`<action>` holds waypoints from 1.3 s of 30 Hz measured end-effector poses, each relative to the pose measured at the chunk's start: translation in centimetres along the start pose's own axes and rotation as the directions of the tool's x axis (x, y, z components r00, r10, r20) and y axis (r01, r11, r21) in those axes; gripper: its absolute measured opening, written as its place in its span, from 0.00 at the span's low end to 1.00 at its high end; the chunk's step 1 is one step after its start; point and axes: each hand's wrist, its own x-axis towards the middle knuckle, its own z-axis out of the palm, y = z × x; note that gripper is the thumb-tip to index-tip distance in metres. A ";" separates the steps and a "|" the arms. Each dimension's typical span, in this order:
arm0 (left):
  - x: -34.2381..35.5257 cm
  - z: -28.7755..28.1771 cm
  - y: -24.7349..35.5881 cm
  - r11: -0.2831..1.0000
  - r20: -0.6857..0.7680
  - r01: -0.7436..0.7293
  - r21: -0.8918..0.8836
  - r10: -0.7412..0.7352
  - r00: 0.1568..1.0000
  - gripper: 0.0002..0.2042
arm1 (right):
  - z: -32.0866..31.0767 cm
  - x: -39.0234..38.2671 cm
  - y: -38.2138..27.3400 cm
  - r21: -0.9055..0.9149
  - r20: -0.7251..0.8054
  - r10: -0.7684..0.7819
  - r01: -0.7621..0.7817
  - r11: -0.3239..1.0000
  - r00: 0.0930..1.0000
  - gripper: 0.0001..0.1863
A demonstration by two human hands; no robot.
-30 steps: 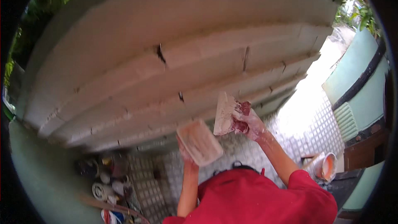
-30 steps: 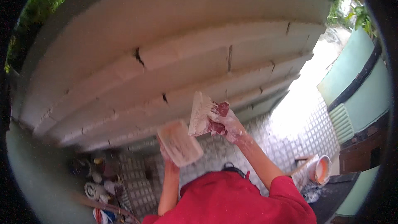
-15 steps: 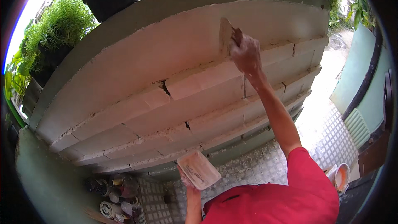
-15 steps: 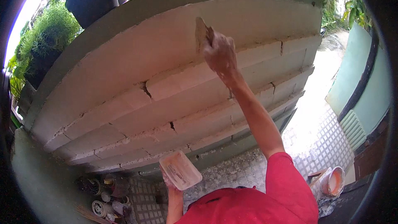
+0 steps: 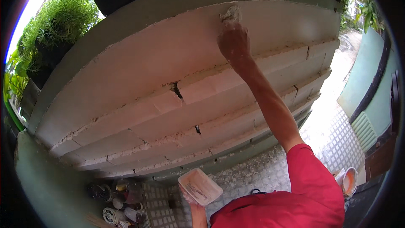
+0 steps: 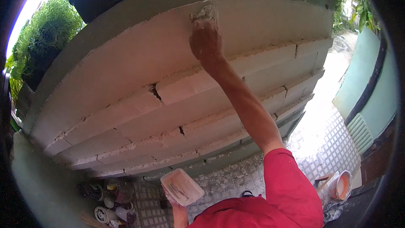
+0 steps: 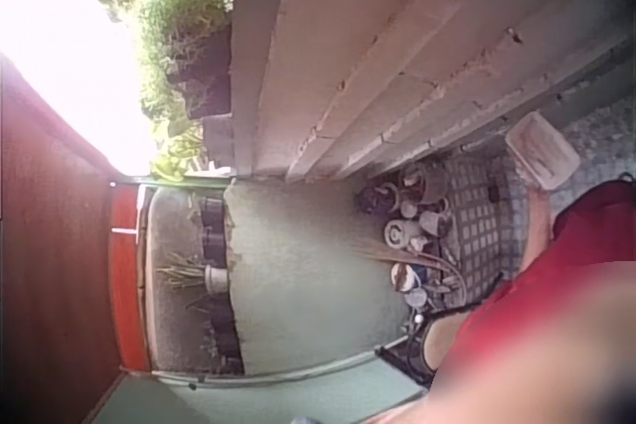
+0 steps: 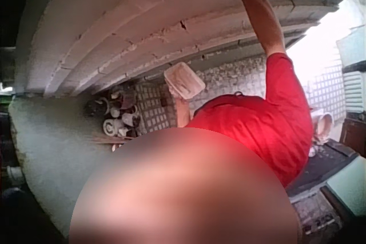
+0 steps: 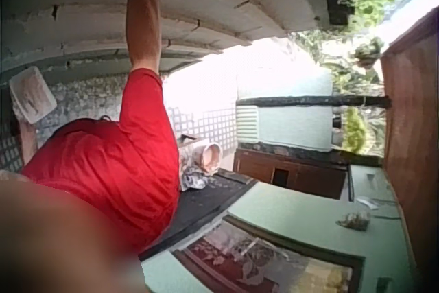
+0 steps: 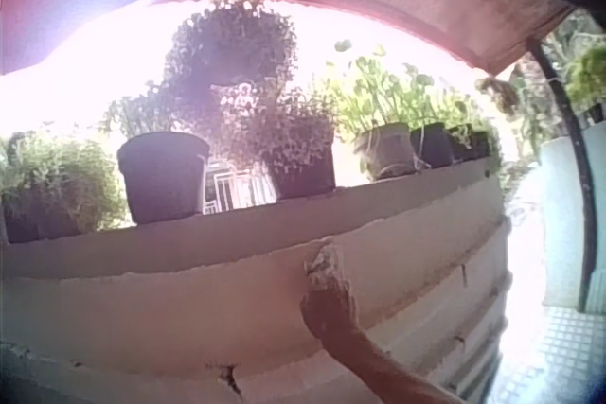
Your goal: Repairing a wall by applying putty or plaster to fill cracks.
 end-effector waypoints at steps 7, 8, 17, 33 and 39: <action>-0.1 -0.9 0.8 0.999 0.081 -0.034 0.017 0.033 0.996 0.29 | 2.3 -0.5 -1.4 -0.079 -0.045 -0.108 0.104 0.991 0.993 0.15; 0.0 -1.0 0.8 0.999 0.099 -0.037 0.019 0.035 0.994 0.29 | 2.5 -0.5 -1.6 -0.061 -0.100 -0.155 0.149 0.987 0.983 0.15; -0.3 -0.6 0.4 0.984 0.060 -0.093 0.152 0.085 0.995 0.28 | 2.5 -1.8 -6.7 -0.169 0.174 -0.268 0.297 0.940 0.948 0.17; -2.8 -0.9 -0.8 0.999 -0.005 -0.010 0.048 0.010 1.000 0.29 | -4.3 0.8 8.2 0.382 -0.141 0.137 -0.073 0.921 0.981 0.08; -3.7 -1.0 0.0 0.997 0.018 -0.068 0.041 0.068 0.998 0.30 | -2.7 1.3 7.4 0.394 0.065 0.317 -0.316 0.863 0.946 0.09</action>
